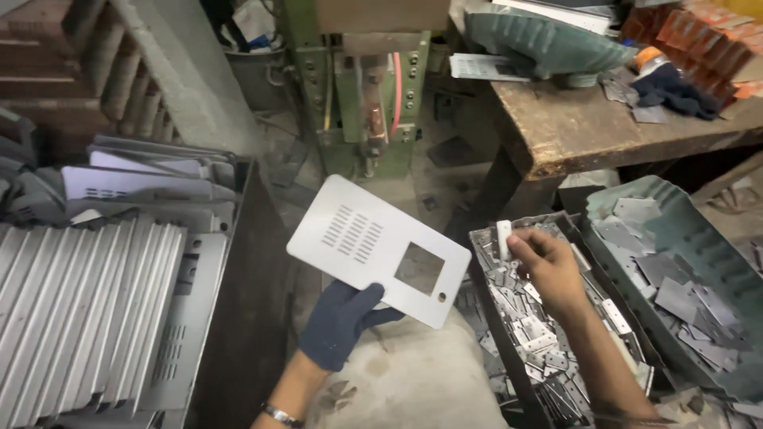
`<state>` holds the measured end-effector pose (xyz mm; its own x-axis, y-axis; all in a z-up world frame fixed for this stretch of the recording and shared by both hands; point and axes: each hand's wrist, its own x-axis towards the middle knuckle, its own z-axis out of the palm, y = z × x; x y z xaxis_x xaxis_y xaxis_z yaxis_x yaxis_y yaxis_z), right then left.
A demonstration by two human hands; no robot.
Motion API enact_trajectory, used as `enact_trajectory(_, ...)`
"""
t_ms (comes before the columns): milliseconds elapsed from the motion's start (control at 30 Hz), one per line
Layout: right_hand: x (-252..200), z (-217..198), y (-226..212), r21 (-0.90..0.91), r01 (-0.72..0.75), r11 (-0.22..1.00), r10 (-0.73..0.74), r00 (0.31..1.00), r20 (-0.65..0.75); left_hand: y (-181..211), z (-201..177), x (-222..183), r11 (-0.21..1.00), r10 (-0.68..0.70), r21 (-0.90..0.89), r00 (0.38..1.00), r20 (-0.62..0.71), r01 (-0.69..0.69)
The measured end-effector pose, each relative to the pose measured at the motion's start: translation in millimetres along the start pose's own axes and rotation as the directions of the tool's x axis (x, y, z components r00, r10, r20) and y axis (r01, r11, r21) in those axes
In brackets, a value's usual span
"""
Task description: Positioning small metal brackets onto a metal enclosure and using a spot welding machine to join them.
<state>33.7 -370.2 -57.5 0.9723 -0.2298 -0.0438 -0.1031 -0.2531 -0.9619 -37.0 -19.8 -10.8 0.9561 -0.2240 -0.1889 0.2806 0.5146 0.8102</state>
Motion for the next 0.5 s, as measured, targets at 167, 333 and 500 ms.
enact_trajectory(167, -33, 38, -85, 0.045, 0.177, 0.983, -0.181, 0.903, 0.39, -1, 8, 2, 0.999, 0.006, -0.032, 0.999, 0.034, -0.005)
enact_trajectory(333, -54, 69, -119, -0.363, 0.275, 0.89, -0.072, 0.872, 0.484, -4, 6, 4, 1.0, 0.016, -0.026, 0.999, 0.046, -0.015)
enact_trajectory(500, -65, 79, -124, -0.386, 0.389, 0.837, -0.14, 0.833, 0.536, -6, 5, 5, 0.999, 0.002, -0.046, 0.998, 0.056, 0.001)
